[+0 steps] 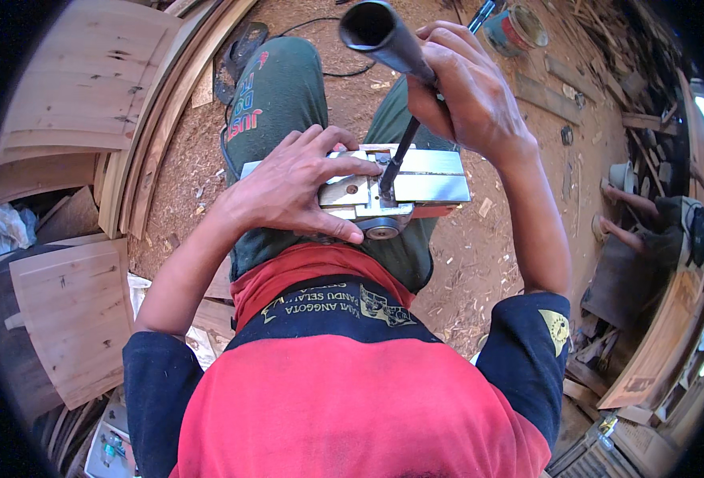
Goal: The person maintains a manual wood planer while sitting down. They use a ruler to check the alignment of the blades, use a small tool to tighten or adjust components on the planer body, and use a larger T-handle wrench to secure parts of the assembly.
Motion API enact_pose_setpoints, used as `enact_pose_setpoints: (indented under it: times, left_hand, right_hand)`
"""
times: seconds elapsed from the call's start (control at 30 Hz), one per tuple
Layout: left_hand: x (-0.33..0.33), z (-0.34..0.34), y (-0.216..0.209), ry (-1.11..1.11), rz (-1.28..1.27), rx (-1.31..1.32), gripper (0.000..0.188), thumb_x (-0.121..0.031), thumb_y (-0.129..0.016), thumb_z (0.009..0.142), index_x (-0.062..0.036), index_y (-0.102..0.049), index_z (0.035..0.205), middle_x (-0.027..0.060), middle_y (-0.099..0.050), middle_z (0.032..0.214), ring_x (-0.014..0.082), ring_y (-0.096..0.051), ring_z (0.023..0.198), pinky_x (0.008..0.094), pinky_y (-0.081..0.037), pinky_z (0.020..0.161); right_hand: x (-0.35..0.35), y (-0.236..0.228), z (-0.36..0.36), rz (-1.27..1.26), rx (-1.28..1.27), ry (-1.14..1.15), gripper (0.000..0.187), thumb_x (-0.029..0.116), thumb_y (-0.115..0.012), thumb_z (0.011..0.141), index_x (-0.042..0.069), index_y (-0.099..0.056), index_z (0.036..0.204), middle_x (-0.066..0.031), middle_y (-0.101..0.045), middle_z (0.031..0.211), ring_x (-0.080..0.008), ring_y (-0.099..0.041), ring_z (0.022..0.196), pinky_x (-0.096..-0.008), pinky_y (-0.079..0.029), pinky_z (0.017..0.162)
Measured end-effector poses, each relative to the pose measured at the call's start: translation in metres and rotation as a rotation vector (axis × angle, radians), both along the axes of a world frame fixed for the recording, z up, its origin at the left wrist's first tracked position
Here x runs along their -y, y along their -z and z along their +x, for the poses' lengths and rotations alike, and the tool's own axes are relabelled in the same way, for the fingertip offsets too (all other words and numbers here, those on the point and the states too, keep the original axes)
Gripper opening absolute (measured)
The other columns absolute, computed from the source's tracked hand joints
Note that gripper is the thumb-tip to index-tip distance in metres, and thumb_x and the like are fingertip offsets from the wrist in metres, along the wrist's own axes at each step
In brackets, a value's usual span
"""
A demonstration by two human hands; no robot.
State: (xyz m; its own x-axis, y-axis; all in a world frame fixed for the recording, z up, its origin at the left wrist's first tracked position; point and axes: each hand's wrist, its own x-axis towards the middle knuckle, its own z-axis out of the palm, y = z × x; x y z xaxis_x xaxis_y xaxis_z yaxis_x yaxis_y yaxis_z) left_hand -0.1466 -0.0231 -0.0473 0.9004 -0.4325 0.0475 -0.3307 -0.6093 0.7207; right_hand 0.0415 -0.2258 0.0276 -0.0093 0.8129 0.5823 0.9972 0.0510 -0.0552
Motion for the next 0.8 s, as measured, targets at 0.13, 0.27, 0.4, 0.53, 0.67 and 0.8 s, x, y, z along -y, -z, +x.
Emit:
enact_pose_setpoints:
  times: [0.13, 0.27, 0.4, 0.53, 0.67, 0.8]
  left_hand:
    - [-0.0006, 0.0003, 0.0006, 0.003, -0.002, 0.002, 0.088, -0.073, -0.085, 0.07, -0.0227, -0.069, 0.14, 0.0142, -0.056, 0.138, 0.0359, -0.053, 0.129, 0.05, -0.041, 0.111]
    - [-0.0005, -0.0002, 0.0006, 0.001, -0.002, -0.012, 0.087, -0.073, -0.084, 0.07, -0.0243, -0.069, 0.141, 0.0142, -0.055, 0.139, 0.036, -0.053, 0.128, 0.0499, -0.041, 0.111]
    - [0.0001, -0.0004, 0.0003, 0.001, -0.009, -0.022, 0.087, -0.074, -0.084, 0.07, -0.0253, -0.07, 0.14, 0.0142, -0.055, 0.139, 0.0361, -0.053, 0.128, 0.05, -0.041, 0.11]
    - [-0.0002, -0.001, 0.0021, -0.001, -0.001, -0.001, 0.087, -0.074, -0.084, 0.07, -0.0253, -0.069, 0.141, 0.014, -0.055, 0.139, 0.0361, -0.053, 0.128, 0.0498, -0.041, 0.11]
    - [0.0002, 0.0, -0.0008, 0.007, 0.004, -0.026, 0.089, -0.072, -0.085, 0.069, -0.0229, -0.068, 0.141, 0.0155, -0.055, 0.14, 0.0381, -0.051, 0.131, 0.0513, -0.04, 0.113]
    - [-0.0009, -0.0016, 0.0004, 0.005, 0.012, -0.032, 0.089, -0.07, -0.087, 0.067, -0.0206, -0.068, 0.14, 0.0171, -0.055, 0.142, 0.0396, -0.05, 0.134, 0.0524, -0.039, 0.116]
  right_hand:
    - [-0.0021, -0.0097, -0.0054, -0.007, -0.037, -0.059, 0.042, -0.002, -0.078, 0.081, -0.002, -0.059, 0.118, -0.0176, -0.068, 0.1, -0.0432, -0.069, 0.101, -0.0514, -0.056, 0.095]
    - [-0.0036, -0.0105, -0.0103, -0.053, -0.056, -0.109, 0.041, 0.002, -0.078, 0.082, -0.002, -0.059, 0.118, -0.0161, -0.067, 0.095, -0.0429, -0.069, 0.1, -0.0532, -0.055, 0.097]
    - [-0.0045, -0.0101, -0.011, -0.022, -0.04, -0.112, 0.041, 0.003, -0.079, 0.082, -0.002, -0.059, 0.117, -0.0153, -0.067, 0.093, -0.0427, -0.069, 0.099, -0.0546, -0.054, 0.099]
    - [-0.0043, -0.0117, -0.0109, -0.035, -0.027, -0.107, 0.041, 0.004, -0.08, 0.081, -0.002, -0.06, 0.117, -0.0148, -0.067, 0.092, -0.0421, -0.069, 0.099, -0.0554, -0.054, 0.1]
    - [-0.0028, -0.0104, -0.0106, -0.031, -0.027, -0.107, 0.042, 0.008, -0.081, 0.081, 0.0, -0.06, 0.117, -0.0137, -0.066, 0.091, -0.0394, -0.069, 0.097, -0.0559, -0.054, 0.103]
    - [-0.0034, -0.0097, -0.011, -0.044, -0.032, -0.118, 0.041, 0.01, -0.081, 0.083, 0.001, -0.06, 0.117, -0.0123, -0.065, 0.089, -0.0368, -0.069, 0.093, -0.0561, -0.053, 0.104]
